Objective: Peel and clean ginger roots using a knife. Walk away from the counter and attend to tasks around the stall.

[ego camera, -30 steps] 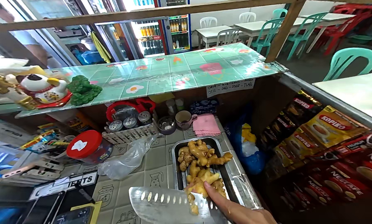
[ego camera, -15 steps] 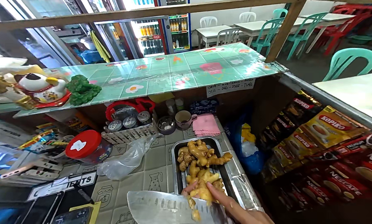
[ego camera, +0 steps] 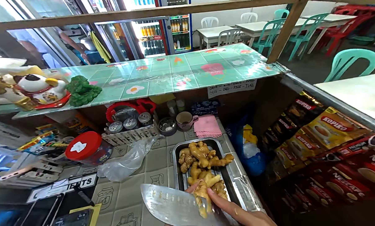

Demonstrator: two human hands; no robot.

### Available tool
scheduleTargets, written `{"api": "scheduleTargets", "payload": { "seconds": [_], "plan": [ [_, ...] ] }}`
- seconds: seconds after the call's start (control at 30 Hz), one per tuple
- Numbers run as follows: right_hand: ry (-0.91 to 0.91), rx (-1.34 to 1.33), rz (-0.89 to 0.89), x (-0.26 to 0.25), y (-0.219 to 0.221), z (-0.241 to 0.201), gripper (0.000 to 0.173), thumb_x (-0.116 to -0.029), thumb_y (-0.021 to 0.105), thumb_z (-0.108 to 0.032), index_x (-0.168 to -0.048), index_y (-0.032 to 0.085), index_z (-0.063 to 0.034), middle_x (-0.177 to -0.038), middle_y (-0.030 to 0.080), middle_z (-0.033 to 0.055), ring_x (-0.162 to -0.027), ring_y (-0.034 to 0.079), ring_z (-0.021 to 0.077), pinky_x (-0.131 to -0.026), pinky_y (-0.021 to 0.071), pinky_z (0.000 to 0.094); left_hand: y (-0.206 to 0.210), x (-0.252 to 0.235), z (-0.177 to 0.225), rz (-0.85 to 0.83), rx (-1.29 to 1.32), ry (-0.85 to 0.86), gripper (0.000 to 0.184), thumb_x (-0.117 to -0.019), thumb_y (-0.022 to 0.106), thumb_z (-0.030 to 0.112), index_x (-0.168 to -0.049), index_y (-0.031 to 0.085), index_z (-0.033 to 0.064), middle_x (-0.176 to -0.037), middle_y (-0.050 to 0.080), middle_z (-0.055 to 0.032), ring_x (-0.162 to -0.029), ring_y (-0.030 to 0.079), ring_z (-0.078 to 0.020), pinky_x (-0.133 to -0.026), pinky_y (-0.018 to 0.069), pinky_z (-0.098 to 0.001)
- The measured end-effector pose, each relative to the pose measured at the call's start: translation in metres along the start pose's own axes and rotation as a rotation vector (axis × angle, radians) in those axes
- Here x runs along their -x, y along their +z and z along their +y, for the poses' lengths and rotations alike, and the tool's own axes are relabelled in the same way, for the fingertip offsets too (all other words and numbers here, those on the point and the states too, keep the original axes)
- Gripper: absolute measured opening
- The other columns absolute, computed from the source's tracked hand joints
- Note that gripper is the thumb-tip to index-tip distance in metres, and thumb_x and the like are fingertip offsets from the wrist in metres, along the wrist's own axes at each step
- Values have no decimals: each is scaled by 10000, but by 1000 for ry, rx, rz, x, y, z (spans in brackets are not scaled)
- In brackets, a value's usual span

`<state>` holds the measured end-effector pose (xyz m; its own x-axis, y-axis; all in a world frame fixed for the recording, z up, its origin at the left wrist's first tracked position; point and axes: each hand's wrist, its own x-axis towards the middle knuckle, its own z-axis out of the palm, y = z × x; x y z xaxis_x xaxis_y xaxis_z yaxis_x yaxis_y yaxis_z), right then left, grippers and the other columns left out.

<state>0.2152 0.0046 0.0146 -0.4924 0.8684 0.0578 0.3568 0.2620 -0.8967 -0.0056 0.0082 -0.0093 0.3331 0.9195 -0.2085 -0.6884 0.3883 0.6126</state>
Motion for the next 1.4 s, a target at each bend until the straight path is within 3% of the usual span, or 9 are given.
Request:
{"api": "scheduleTargets", "payload": {
  "seconds": [0.23,0.33,0.6,0.77,0.87,1.03,1.2,1.3,1.4],
  "plan": [
    [27,-46,23,-1,5,5,745,-1020,592,-443,-1608,323,-73,-1202,682,182,-802,665,227,-735,565,468,1,-3,-5,12,-70,32,565,-1008,615,273,-1465,419,5,-1349,613,-84,-1207,614,-171,-1053,505,-379],
    [57,-22,-1,-1,2,0,782,-1015,597,-455,-1624,282,-78,-1091,703,194,-701,632,242,-669,552,473,0,-2,-10,44,-124,-26,366,-1060,490,175,-1403,498,49,-1294,638,-66,-1171,628,-151,-1030,514,-357],
    [-9,-67,-4,-2,7,13,688,-1049,553,-391,-1618,306,-92,-1526,524,110,-1291,607,216,-1074,505,468,9,5,-5,51,-58,-20,489,-950,685,167,-1355,480,-17,-1224,681,-115,-1096,685,-207,-991,558,-407],
    [-15,-88,4,2,-1,12,658,-1065,520,-384,-1614,314,-86,-1522,526,118,-1220,647,188,-1039,523,438,11,4,-3,41,-74,-9,222,-1032,469,82,-1229,571,66,-1102,742,-61,-1015,718,-174,-977,563,-393],
    [49,-184,-31,3,-4,3,838,-1018,601,-417,-1638,181,-41,-1167,665,194,-740,607,185,-682,541,405,7,0,-1,-66,-125,0,552,-998,638,257,-1444,464,-18,-1363,629,-93,-1195,643,-177,-1029,539,-354],
    [56,-102,-58,0,-3,0,889,-988,645,-441,-1629,198,-18,-1169,667,197,-716,595,213,-678,539,426,28,-2,2,37,-233,22,398,-1033,395,71,-1396,438,-84,-1243,652,-85,-1117,648,-121,-977,538,-292],
    [59,-60,6,0,-4,6,744,-1007,600,-474,-1607,344,-118,-1149,709,174,-759,664,229,-714,568,460,5,8,-1,-44,-81,18,256,-978,660,267,-1177,671,107,-1131,743,-62,-1055,709,-180,-986,556,-398],
    [44,-120,-20,0,-5,6,811,-999,622,-461,-1629,271,-89,-987,661,172,-638,531,203,-598,492,409,3,5,-2,-92,-125,45,472,-1000,636,284,-1379,538,19,-1307,662,-85,-1181,648,-176,-1047,523,-377],
    [29,-131,-42,1,-4,3,879,-983,659,-431,-1639,204,-63,-1199,658,179,-680,578,193,-630,534,406,1,-5,-4,-95,-255,36,499,-1060,487,193,-1486,400,-51,-1407,569,-108,-1270,567,-162,-1090,469,-362]
  ]
}}
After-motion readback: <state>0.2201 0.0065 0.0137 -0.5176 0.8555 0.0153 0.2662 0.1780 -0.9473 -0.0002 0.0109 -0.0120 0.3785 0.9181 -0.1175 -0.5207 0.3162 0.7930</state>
